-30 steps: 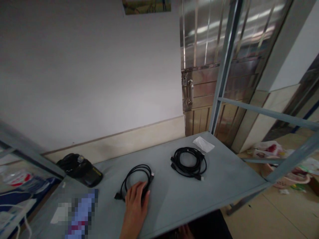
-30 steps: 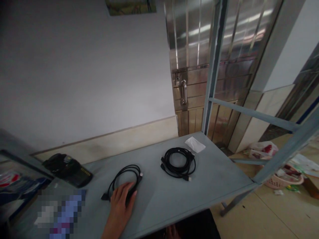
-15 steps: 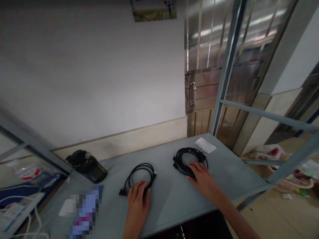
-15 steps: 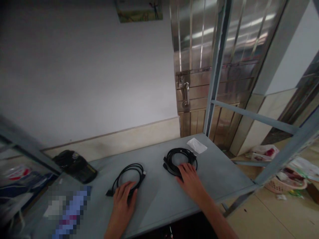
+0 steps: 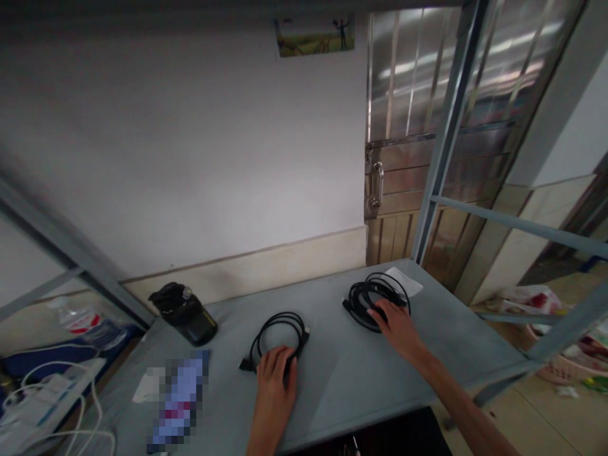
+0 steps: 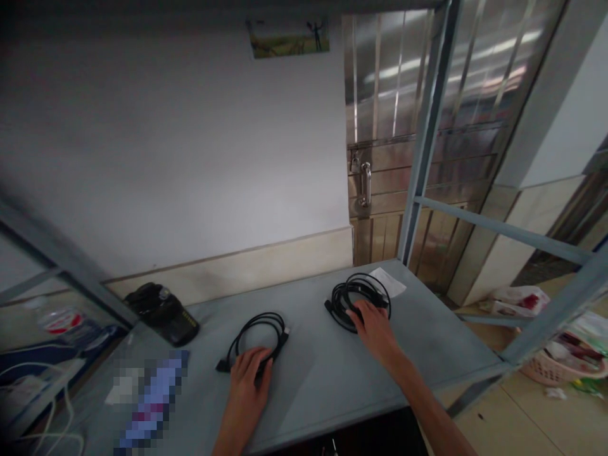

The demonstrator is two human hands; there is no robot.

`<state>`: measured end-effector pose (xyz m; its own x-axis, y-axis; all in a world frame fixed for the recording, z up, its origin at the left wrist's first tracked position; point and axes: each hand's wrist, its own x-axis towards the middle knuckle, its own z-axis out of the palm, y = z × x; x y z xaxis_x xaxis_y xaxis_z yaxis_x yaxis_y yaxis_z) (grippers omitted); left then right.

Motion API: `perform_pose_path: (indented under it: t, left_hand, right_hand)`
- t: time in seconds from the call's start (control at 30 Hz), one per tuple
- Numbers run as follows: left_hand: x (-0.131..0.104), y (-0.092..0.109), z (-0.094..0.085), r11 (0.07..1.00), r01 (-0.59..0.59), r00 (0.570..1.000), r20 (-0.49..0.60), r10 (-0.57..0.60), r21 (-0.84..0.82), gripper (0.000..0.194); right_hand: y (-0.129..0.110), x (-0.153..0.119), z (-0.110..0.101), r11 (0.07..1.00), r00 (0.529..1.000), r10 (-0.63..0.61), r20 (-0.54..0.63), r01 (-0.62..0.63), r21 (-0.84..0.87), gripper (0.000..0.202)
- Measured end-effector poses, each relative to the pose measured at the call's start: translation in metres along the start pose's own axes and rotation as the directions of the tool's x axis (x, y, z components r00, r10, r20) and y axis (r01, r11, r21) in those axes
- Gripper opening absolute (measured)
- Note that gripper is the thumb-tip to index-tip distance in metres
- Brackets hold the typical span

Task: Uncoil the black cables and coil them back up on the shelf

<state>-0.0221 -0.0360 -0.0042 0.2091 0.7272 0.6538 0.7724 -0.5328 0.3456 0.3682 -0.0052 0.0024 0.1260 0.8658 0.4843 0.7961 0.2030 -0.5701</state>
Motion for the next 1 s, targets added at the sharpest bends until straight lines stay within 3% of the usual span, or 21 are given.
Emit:
perform_pose_path:
  t: [0.17, 0.4, 0.47, 0.57, 0.7, 0.8, 0.9, 1.0]
  left_hand:
    - [0.001, 0.003, -0.002, 0.999, 0.029, 1.000, 0.007, -0.029, -0.030, 0.021]
    - [0.000, 0.002, -0.001, 0.995, 0.060, 0.998, -0.003, -0.060, -0.077, 0.020]
    - [-0.001, 0.001, 0.001, 0.994, 0.060, 0.998, -0.019, -0.062, -0.089, 0.020]
    - [-0.002, 0.002, 0.002, 0.992, 0.066, 0.997, -0.035, -0.070, -0.108, 0.021]
    - [0.001, 0.004, -0.006, 0.977, 0.126, 0.992, -0.004, -0.129, -0.171, 0.025]
    - [0.002, 0.010, -0.010, 0.938, 0.201, 0.979, 0.066, -0.191, -0.282, 0.030]
    - [-0.005, 0.033, 0.002, 0.766, 0.349, 0.937, 0.211, -0.278, -0.540, 0.054]
    - [-0.020, 0.081, 0.022, 0.407, 0.387, 0.917, 0.298, -0.265, -0.827, 0.112]
  right_hand:
    - [-0.004, 0.024, -0.020, 0.969, 0.984, 0.157, -0.083, -0.137, 0.207, 0.044]
    - [-0.037, 0.051, -0.090, 0.843, 0.959, 0.256, -0.124, -0.159, 0.513, 0.052]
    - [-0.058, 0.055, -0.114, 0.776, 0.956, 0.249, -0.158, -0.099, 0.624, 0.049]
    - [-0.102, 0.058, -0.154, 0.675, 0.931, 0.203, -0.303, 0.091, 0.732, 0.039]
    - [-0.169, 0.056, -0.207, 0.558, 0.839, 0.114, -0.532, 0.389, 0.733, 0.026]
    - [-0.207, 0.047, -0.234, 0.498, 0.801, 0.121, -0.586, 0.462, 0.734, 0.018]
    - [-0.225, 0.027, -0.238, 0.482, 0.832, 0.146, -0.534, 0.412, 0.773, 0.013]
    - [-0.228, -0.002, -0.216, 0.494, 0.899, 0.153, -0.411, 0.291, 0.819, 0.015]
